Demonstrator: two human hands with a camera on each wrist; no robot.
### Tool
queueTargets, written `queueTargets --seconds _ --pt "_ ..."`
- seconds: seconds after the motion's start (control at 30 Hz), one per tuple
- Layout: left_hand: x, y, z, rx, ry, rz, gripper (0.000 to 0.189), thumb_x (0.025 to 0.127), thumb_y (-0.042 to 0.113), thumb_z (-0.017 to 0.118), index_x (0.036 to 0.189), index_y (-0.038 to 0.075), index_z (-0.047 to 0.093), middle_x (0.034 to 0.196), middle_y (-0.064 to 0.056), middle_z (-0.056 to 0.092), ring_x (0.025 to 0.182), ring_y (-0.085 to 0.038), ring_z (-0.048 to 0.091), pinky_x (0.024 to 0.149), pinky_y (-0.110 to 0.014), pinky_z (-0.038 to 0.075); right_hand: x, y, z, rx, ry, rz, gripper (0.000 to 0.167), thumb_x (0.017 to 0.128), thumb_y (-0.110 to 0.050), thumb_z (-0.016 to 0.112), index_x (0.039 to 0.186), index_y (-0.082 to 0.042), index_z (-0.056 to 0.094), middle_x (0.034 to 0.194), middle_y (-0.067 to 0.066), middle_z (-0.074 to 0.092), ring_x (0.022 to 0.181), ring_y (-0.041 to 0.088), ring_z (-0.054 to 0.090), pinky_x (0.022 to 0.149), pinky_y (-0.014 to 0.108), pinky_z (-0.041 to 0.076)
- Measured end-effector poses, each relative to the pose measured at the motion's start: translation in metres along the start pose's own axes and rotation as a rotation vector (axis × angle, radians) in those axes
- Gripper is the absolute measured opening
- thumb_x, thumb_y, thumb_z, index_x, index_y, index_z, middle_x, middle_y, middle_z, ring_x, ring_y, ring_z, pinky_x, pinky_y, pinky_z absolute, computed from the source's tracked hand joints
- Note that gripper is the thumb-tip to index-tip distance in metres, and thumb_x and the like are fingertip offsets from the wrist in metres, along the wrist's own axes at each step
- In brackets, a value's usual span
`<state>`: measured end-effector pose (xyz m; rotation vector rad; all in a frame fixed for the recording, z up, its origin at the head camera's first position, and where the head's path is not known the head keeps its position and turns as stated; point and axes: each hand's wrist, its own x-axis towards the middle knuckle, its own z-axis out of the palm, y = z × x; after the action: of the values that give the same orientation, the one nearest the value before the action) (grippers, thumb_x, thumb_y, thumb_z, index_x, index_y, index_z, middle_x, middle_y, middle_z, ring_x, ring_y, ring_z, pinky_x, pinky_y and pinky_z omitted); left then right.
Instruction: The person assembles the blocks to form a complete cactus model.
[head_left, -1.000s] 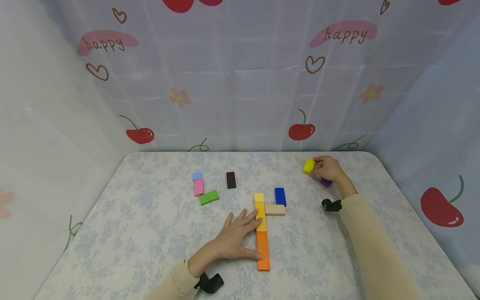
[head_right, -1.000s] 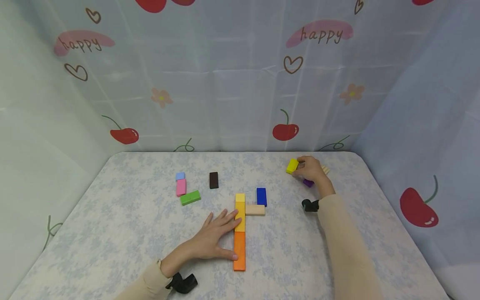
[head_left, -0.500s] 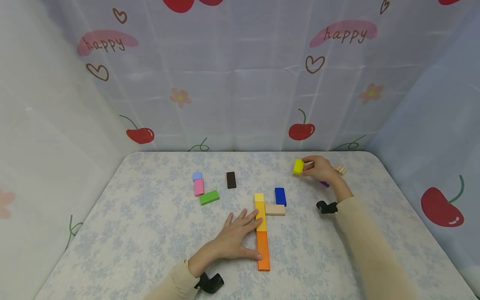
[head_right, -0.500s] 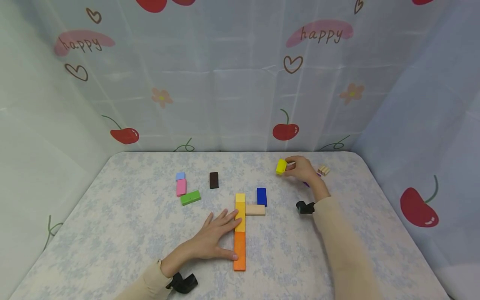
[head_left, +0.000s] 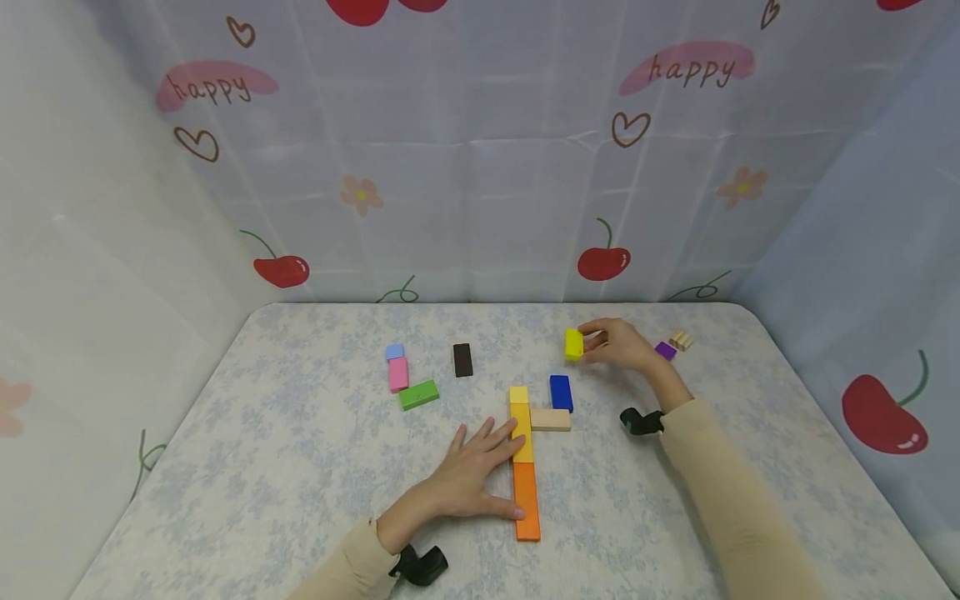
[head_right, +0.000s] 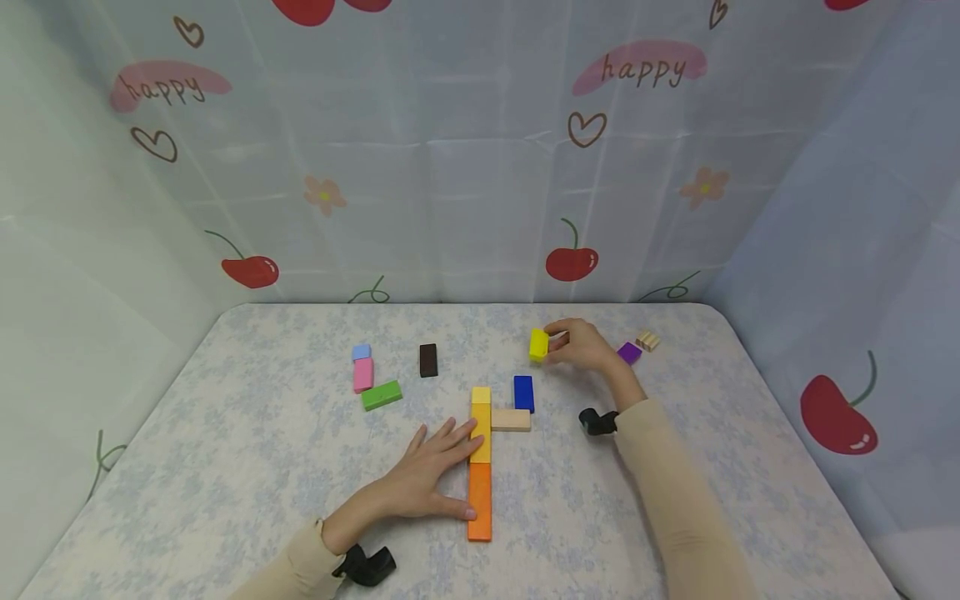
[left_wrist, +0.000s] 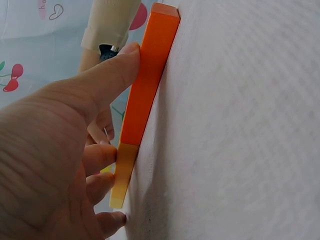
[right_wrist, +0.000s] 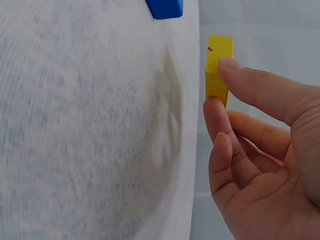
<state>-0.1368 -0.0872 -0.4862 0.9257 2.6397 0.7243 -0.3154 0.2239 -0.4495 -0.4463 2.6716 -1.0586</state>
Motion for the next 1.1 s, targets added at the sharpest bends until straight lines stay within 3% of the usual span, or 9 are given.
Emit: queueTargets --seconds 0.4,1.1 --pt "0.0 0.0 -0.001 -0.005 -0.001 -0.001 0.095 0.077 0.06 0.074 0.154 0.023 0.033 0.165 0.003 0.013 0.153 -0.031 0.008 0.115 -0.068 0.002 0.002 -0.012 0.012 0.012 -0.072 -0.027 0.059 0.084 -0.016 0.077 0.136 0.001 0.055 0.126 0.021 0.061 0.102 0.028 0.063 0.083 0.036 0.056" --pt "0.001 -0.002 0.001 0.009 -0.002 0.0 0.095 0.076 0.061 0.074 0.154 0.023 0.033 0.165 0.003 0.014 0.152 -0.032 0.009 0.115 -0.068 0.003 0.008 -0.008 0.022 0.015 -0.122 -0.021 0.056 0.082 -0.014 0.079 0.132 0.002 0.058 0.106 0.016 0.067 0.084 0.02 0.06 0.073 0.028 0.052"
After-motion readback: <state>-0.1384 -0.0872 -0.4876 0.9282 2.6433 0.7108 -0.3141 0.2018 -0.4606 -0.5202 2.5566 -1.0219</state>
